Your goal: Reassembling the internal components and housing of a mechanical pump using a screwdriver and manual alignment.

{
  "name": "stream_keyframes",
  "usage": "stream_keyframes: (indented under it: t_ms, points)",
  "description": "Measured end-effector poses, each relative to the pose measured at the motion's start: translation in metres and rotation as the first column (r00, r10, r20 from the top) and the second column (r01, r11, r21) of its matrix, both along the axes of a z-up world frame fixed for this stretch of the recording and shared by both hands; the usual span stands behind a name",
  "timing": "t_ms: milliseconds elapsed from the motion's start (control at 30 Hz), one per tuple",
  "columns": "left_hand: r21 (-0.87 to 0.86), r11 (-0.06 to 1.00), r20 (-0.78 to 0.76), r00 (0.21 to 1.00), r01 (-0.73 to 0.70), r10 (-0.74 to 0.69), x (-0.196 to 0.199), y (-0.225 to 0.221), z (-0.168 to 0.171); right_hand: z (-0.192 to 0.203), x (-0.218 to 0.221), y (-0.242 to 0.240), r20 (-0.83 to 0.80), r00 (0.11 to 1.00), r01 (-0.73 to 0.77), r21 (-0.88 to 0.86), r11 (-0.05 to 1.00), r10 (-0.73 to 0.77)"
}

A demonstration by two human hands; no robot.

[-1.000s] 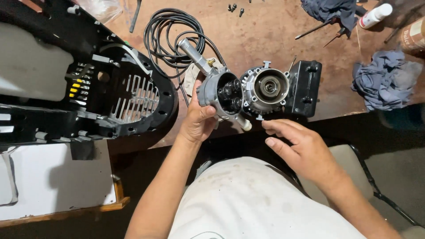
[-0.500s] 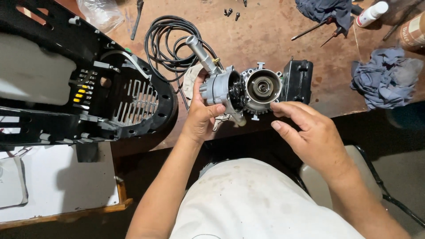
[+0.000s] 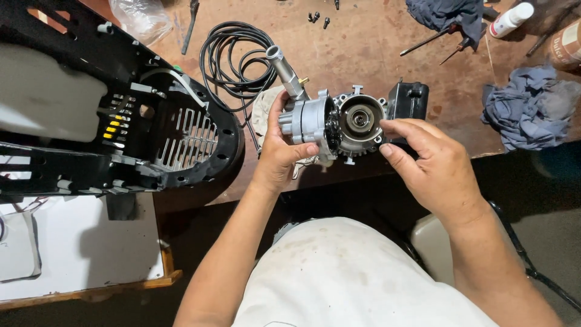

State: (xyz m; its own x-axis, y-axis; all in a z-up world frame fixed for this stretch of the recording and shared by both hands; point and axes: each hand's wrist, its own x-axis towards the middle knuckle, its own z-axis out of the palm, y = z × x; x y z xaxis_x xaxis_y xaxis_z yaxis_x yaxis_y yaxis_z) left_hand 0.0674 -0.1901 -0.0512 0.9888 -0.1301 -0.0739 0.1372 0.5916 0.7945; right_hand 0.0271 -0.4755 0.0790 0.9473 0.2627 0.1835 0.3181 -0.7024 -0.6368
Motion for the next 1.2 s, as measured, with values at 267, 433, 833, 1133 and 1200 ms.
stream_keyframes:
  t_ms: [267, 433, 833, 1133, 1200]
  points:
    - [0.138, 0.990, 0.040, 0.999, -0.015, 0.009, 0.003, 0.000, 0.001, -0.006, 0.002, -0.007, 0.015, 1.000, 0.015, 0.001, 1.000, -0.015]
    - [0.332, 0.943, 0.138, 0.990, -0.033, -0.014, 0.009, 0.002, 0.016, -0.006, 0.002, -0.016, 0.008, 0.999, 0.049, 0.017, 0.999, -0.049]
    - [0.503, 0.864, 0.188, 0.980, -0.036, -0.069, 0.017, -0.006, 0.039, -0.010, 0.005, -0.024, -0.017, 0.997, 0.071, 0.056, 0.996, -0.070]
    - [0.763, 0.637, 0.207, 0.975, -0.106, -0.086, 0.024, -0.008, 0.055, -0.018, 0.003, -0.038, -0.027, 0.992, 0.126, 0.101, 0.987, -0.124]
    - [0.818, 0.569, 0.167, 0.981, -0.083, -0.098, 0.025, -0.009, 0.062, -0.021, 0.002, -0.044, -0.034, 0.988, 0.152, 0.102, 0.983, -0.149]
